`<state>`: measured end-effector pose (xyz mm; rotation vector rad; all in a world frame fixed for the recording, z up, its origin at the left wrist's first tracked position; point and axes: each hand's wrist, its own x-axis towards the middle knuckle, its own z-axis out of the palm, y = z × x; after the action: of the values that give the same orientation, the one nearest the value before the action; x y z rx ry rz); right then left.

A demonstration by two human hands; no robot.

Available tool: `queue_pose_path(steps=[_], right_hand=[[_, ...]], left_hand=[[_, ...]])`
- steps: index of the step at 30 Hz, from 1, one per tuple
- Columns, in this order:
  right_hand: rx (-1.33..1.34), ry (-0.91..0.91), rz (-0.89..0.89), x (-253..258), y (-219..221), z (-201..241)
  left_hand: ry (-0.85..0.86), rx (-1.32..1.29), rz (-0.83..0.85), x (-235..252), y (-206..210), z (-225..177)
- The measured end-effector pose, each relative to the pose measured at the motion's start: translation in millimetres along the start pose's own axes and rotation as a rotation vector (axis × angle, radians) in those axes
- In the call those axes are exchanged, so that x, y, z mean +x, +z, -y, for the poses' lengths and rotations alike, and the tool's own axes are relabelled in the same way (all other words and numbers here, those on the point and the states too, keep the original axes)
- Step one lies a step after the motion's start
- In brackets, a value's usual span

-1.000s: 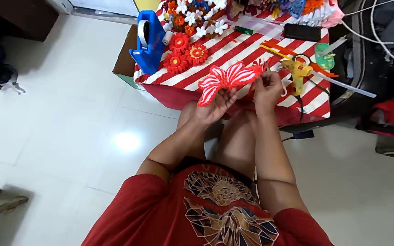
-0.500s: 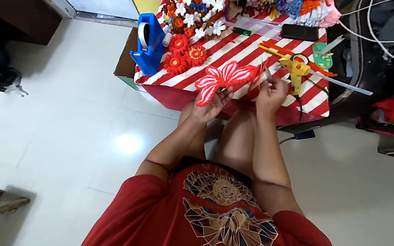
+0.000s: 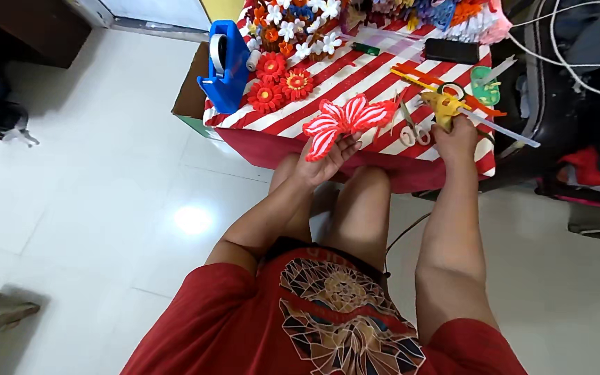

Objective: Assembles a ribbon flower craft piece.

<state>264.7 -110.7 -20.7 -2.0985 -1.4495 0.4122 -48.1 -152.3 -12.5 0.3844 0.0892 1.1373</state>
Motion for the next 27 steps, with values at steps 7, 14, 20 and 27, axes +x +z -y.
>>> queue_pose_path(steps=[7,14,20,27], right_hand=[[0.369,-0.054,-0.101,-6.2,0.2,-2.7],[0.911,-0.476,-0.078,-74.6,-43.9,31.6],[0.856,-0.625,0.135,-131.4,-47.2,61.3],[0.646,-0.562,0.125,-161.3,-23.5,67.5]], left_hand=[[-0.027,-0.052,0.008,3.6,-4.5,1.7],[-0.033,-0.029,0.009,4.7,-10.3,2.3],[0.003,0.036,0.028,5.8,-10.5,6.1],[0.041,0.084,-0.062,1.8,-13.5,10.7]])
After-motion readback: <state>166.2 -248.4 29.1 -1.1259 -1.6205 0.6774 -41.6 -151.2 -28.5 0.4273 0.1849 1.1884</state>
